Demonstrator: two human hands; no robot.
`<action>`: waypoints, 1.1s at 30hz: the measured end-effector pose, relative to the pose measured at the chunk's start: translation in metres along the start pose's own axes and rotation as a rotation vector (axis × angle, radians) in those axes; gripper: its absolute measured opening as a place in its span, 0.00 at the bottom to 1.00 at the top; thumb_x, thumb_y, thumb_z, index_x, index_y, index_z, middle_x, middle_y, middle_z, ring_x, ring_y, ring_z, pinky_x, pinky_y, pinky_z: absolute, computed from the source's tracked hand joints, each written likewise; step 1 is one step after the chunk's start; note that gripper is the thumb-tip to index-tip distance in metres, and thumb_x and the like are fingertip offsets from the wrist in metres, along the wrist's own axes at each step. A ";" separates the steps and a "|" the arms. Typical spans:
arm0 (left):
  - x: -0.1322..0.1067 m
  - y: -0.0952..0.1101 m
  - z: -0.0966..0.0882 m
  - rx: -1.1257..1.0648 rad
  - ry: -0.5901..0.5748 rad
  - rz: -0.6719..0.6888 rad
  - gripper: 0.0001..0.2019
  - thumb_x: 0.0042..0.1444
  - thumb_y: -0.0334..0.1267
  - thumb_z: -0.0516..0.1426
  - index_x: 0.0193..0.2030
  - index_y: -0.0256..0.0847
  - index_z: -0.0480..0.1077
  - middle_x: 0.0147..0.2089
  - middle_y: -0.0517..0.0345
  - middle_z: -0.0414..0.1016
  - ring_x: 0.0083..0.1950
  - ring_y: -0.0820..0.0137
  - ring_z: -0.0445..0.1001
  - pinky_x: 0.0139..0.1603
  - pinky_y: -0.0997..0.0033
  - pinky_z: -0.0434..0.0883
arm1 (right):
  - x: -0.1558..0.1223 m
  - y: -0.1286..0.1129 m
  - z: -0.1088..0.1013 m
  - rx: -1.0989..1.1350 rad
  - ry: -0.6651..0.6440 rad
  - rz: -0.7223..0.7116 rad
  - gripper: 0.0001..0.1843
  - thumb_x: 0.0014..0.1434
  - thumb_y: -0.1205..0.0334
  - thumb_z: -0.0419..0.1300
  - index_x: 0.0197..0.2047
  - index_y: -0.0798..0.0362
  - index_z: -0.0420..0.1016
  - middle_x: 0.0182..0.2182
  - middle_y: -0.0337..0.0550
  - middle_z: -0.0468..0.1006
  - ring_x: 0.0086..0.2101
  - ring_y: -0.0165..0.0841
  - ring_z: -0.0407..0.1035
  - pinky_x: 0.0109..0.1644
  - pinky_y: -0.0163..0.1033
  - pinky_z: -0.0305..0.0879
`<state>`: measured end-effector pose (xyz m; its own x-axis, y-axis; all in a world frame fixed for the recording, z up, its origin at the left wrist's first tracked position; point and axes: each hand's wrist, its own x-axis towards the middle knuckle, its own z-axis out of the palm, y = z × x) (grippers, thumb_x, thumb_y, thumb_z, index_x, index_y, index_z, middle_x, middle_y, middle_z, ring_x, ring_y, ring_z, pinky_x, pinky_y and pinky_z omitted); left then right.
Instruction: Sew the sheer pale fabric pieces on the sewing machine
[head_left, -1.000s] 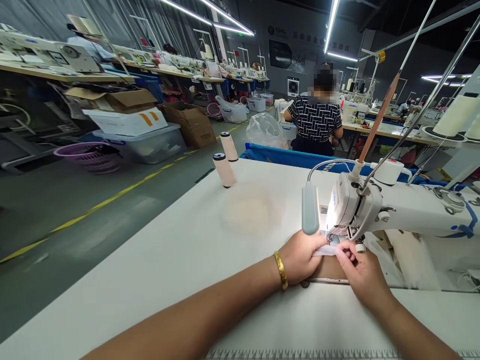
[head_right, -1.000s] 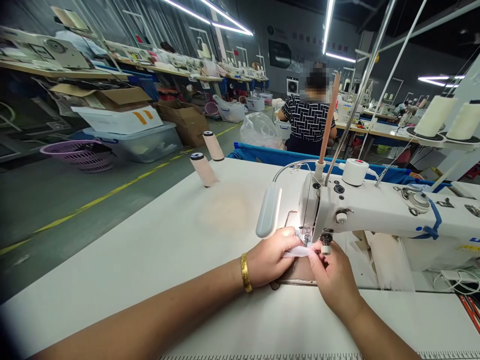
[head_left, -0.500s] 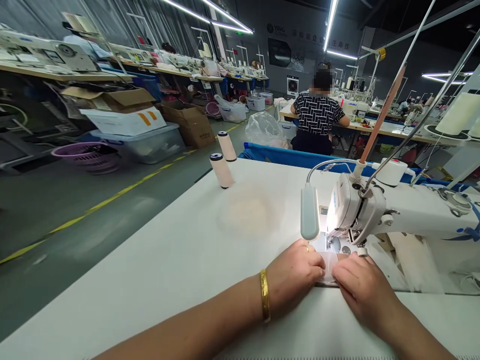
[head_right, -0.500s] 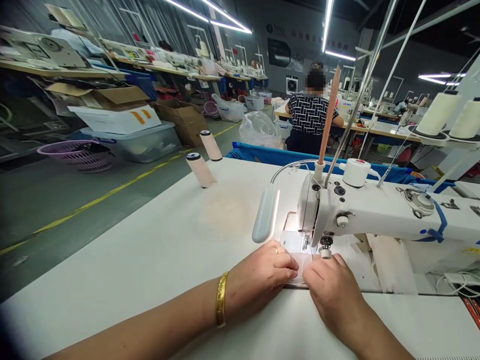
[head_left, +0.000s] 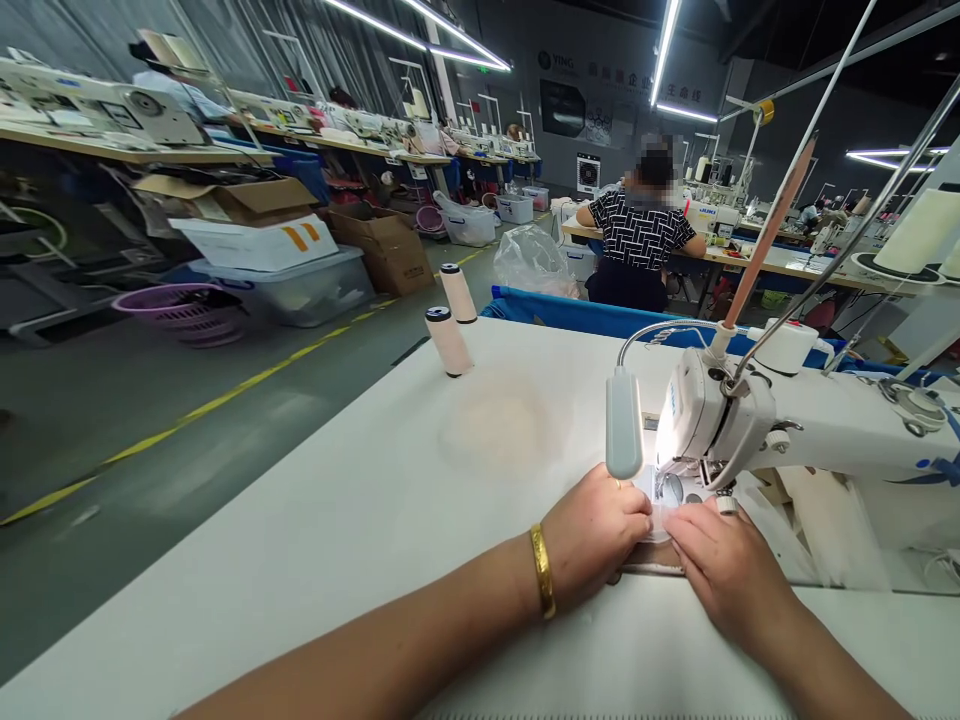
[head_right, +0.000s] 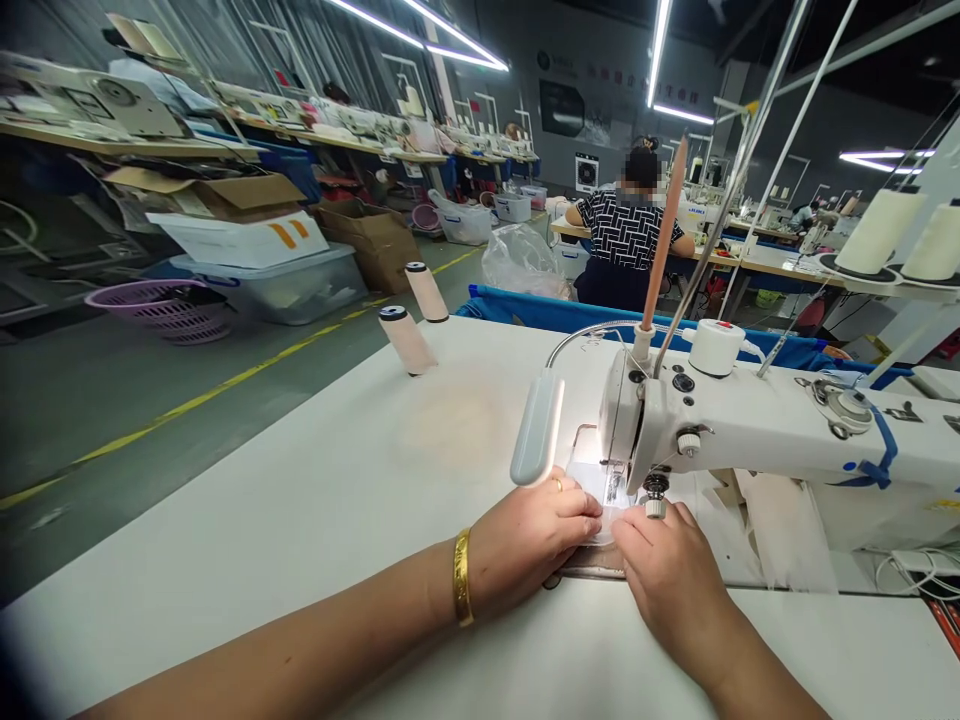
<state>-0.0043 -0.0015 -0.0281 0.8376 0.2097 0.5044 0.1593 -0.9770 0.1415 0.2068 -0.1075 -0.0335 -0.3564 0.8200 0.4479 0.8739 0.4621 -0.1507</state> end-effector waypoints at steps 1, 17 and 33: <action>0.000 0.000 -0.001 -0.007 0.005 0.015 0.07 0.58 0.25 0.57 0.35 0.40 0.73 0.43 0.54 0.83 0.40 0.63 0.77 0.47 0.58 0.69 | 0.000 0.000 0.000 -0.001 0.003 -0.001 0.16 0.67 0.77 0.49 0.44 0.49 0.73 0.37 0.42 0.78 0.35 0.39 0.68 0.43 0.43 0.58; 0.006 -0.009 0.001 0.053 -0.010 0.016 0.12 0.65 0.25 0.52 0.35 0.40 0.74 0.40 0.53 0.81 0.41 0.65 0.77 0.55 0.60 0.72 | 0.005 0.002 0.004 -0.072 0.079 0.010 0.18 0.68 0.75 0.50 0.50 0.51 0.77 0.44 0.49 0.83 0.35 0.39 0.74 0.37 0.43 0.65; 0.016 -0.005 -0.014 0.046 -0.030 -0.118 0.12 0.66 0.40 0.58 0.31 0.40 0.71 0.43 0.52 0.79 0.46 0.60 0.76 0.53 0.58 0.71 | 0.006 0.012 0.007 -0.122 0.050 0.073 0.19 0.71 0.69 0.50 0.57 0.53 0.78 0.49 0.52 0.83 0.46 0.46 0.75 0.47 0.50 0.72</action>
<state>0.0016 0.0070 -0.0087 0.8265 0.3228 0.4612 0.2808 -0.9465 0.1593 0.2131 -0.0948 -0.0386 -0.2758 0.8308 0.4834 0.9318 0.3545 -0.0776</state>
